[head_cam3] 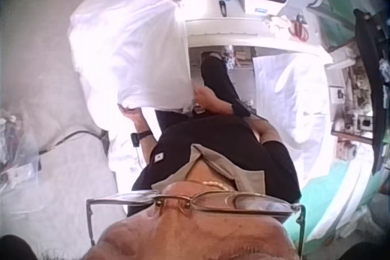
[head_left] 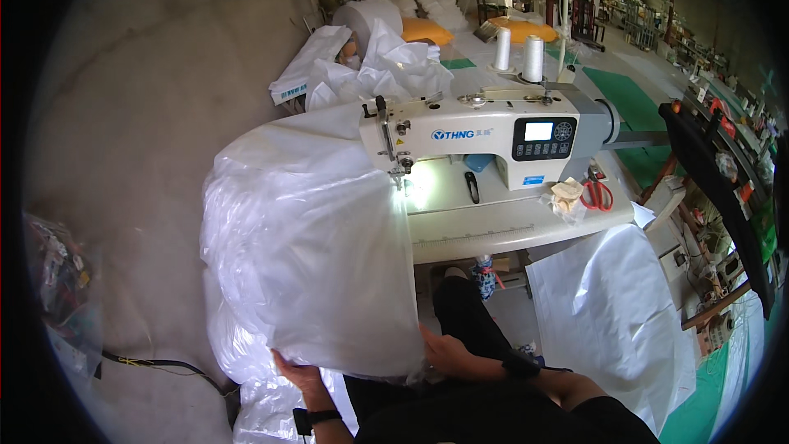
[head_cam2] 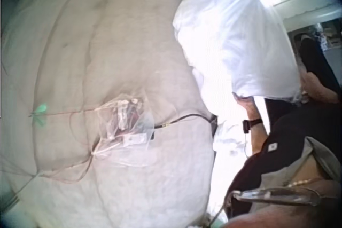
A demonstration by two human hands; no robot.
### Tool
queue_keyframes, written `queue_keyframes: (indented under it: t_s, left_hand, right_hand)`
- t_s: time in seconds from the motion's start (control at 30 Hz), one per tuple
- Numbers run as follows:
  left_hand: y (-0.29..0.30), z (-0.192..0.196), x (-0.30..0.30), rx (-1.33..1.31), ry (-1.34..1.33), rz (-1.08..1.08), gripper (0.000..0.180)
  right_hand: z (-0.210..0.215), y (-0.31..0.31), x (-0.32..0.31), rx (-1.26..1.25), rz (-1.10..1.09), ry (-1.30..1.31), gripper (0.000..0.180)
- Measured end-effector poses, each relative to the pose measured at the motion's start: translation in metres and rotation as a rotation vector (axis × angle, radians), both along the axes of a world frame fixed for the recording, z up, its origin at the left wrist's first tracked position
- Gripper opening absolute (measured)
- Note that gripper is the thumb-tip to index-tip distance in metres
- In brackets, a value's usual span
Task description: Using an industrial sewing machine to stitch together large white plastic sheets.
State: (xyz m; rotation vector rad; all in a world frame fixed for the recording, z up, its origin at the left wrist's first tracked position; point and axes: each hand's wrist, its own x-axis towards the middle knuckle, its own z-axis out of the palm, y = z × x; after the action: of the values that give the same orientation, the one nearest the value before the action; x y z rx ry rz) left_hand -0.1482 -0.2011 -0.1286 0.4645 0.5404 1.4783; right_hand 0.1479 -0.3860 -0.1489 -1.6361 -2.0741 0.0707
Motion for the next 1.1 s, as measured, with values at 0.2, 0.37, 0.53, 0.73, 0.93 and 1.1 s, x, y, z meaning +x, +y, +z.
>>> queue_keyframes:
  t_s: [0.2, 0.37, 0.53, 0.73, 0.93, 1.1]
  left_hand:
    - [0.011, 0.031, -0.028, -0.093, 0.053, 0.036, 0.041]
    - [0.041, 0.039, -0.046, -0.106, 0.279, 0.140, 0.034]
    - [0.067, 0.083, -0.029, 0.026, 0.323, 0.143, 0.034]
    - [0.104, 0.113, -0.006, 0.050, 0.497, 0.126, 0.034]
    - [0.153, 0.106, 0.015, 0.046, 0.754, 0.078, 0.025]
    - [0.188, 0.104, 0.031, 0.032, 0.930, 0.072, 0.023]
  right_hand:
    - [0.031, 0.037, -0.009, -0.200, -0.308, 0.524, 0.057]
    - [0.050, 0.056, -0.004, -0.111, -0.343, 0.461, 0.060]
    - [0.074, 0.076, 0.008, -0.092, -0.382, 0.372, 0.065]
    - [0.081, 0.105, 0.025, -0.119, -0.397, 0.191, 0.069]
    - [0.104, 0.135, 0.049, -0.195, -0.483, 0.048, 0.060]
    - [0.110, 0.166, 0.068, -0.185, -0.524, -0.005, 0.036]
